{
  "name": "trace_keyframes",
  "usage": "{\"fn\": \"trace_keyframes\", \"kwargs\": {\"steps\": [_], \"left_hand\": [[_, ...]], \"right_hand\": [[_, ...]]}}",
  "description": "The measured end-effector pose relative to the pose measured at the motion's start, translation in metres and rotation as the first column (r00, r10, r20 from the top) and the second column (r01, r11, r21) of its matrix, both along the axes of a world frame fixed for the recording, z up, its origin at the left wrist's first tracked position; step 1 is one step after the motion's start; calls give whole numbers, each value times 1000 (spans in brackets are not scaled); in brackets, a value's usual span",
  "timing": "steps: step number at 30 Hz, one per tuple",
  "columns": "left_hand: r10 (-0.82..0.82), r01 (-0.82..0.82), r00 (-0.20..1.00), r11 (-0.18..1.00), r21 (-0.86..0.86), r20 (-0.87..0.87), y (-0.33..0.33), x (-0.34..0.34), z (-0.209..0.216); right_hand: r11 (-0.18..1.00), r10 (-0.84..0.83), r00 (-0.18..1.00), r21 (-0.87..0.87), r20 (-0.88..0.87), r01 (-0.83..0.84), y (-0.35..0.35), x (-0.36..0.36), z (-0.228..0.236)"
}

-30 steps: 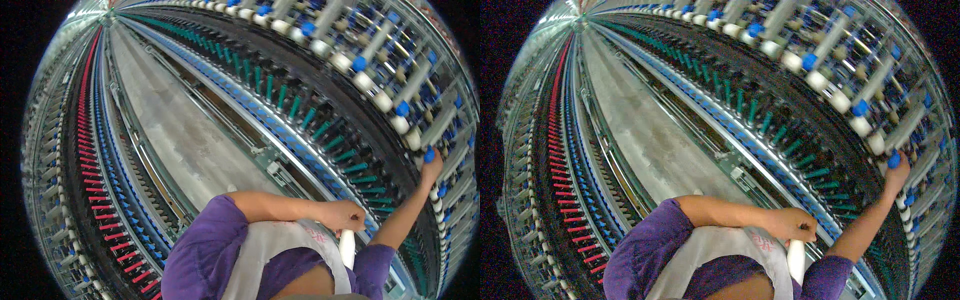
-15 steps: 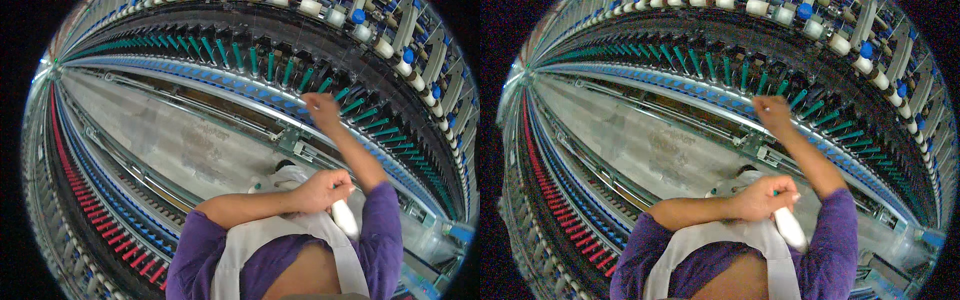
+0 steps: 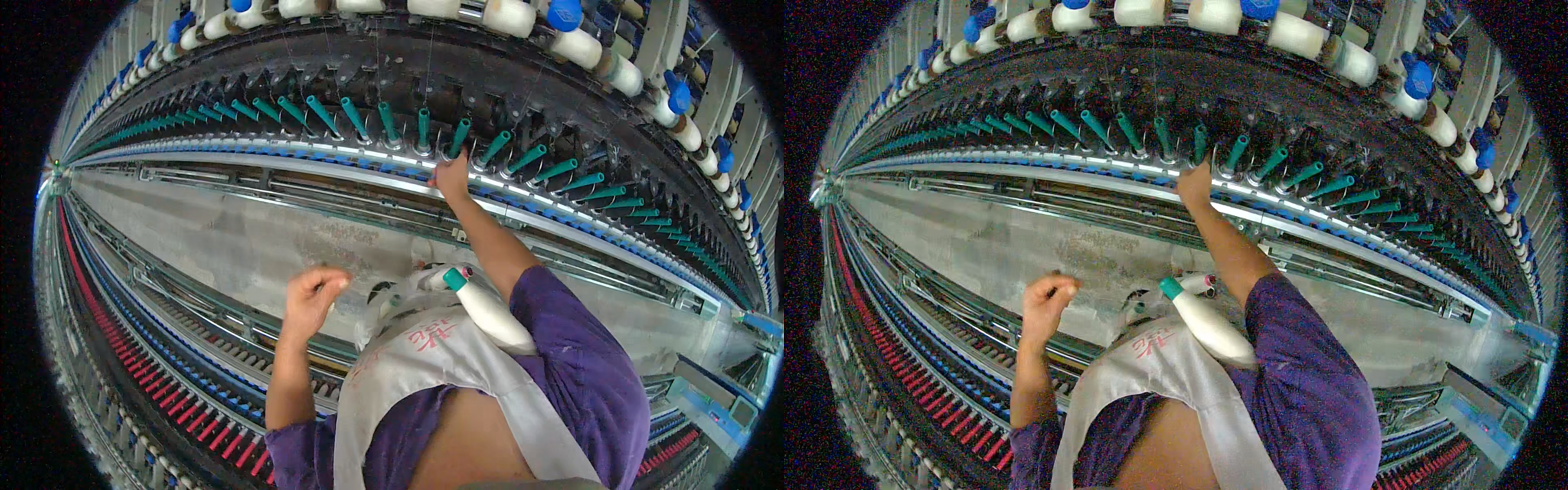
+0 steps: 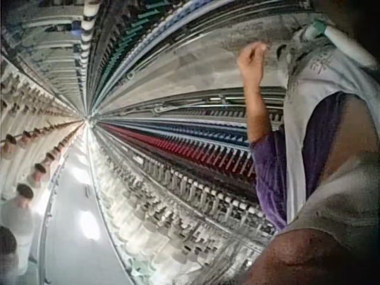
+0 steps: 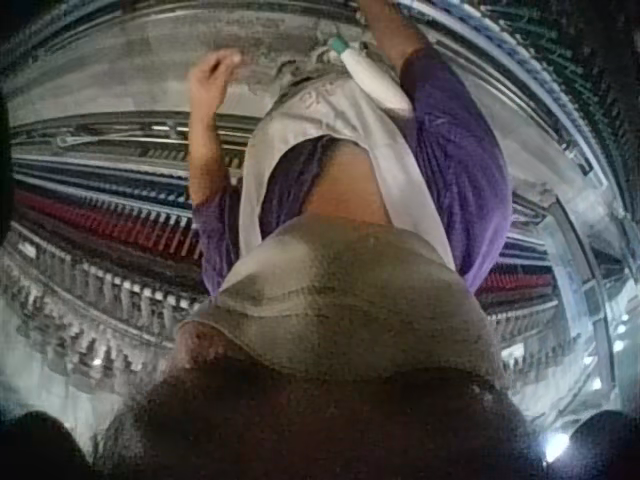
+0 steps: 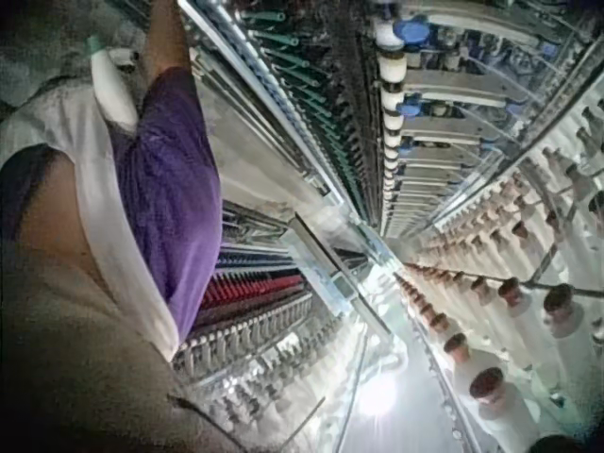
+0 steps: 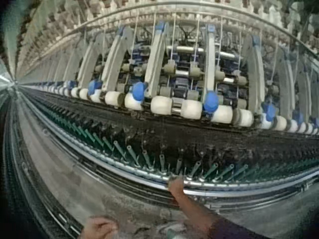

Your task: The person threads yarn through a spinning machine, guiding the thread through multiple guides and tensioners. They adjust the thread path and secure it onto spindles, repeating the process across several stations.

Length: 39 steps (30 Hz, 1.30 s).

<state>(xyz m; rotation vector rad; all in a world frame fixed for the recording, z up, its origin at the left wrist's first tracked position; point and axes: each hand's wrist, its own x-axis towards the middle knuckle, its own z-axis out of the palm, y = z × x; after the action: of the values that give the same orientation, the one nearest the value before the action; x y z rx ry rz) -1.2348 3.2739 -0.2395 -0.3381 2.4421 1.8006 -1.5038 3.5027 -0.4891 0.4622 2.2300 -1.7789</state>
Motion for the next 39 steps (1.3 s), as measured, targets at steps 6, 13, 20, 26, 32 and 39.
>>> {"fn": "trace_keyframes", "kwargs": {"steps": [6,13,20,26,32,39], "left_hand": [[-269,316,941,916,-246,206,-59,-11,-17],[-239,234,971,957,169,7,-17,-157,-116],[-383,332,898,913,-238,-217,84,-250,-231],[49,-74,966,993,90,253,137,-269,-298],[174,-635,729,532,560,662,151,-272,-304],[96,-60,992,927,371,-79,160,-285,-154]], "right_hand": [[820,190,981,542,46,-184,14,0,4],[655,455,879,722,-141,-223,30,44,21],[941,121,992,-314,-44,-129,29,56,47],[480,368,844,857,-389,185,32,22,-11],[764,313,830,642,-462,69,34,30,4],[983,-110,954,-171,-279,63,62,74,103]]}}
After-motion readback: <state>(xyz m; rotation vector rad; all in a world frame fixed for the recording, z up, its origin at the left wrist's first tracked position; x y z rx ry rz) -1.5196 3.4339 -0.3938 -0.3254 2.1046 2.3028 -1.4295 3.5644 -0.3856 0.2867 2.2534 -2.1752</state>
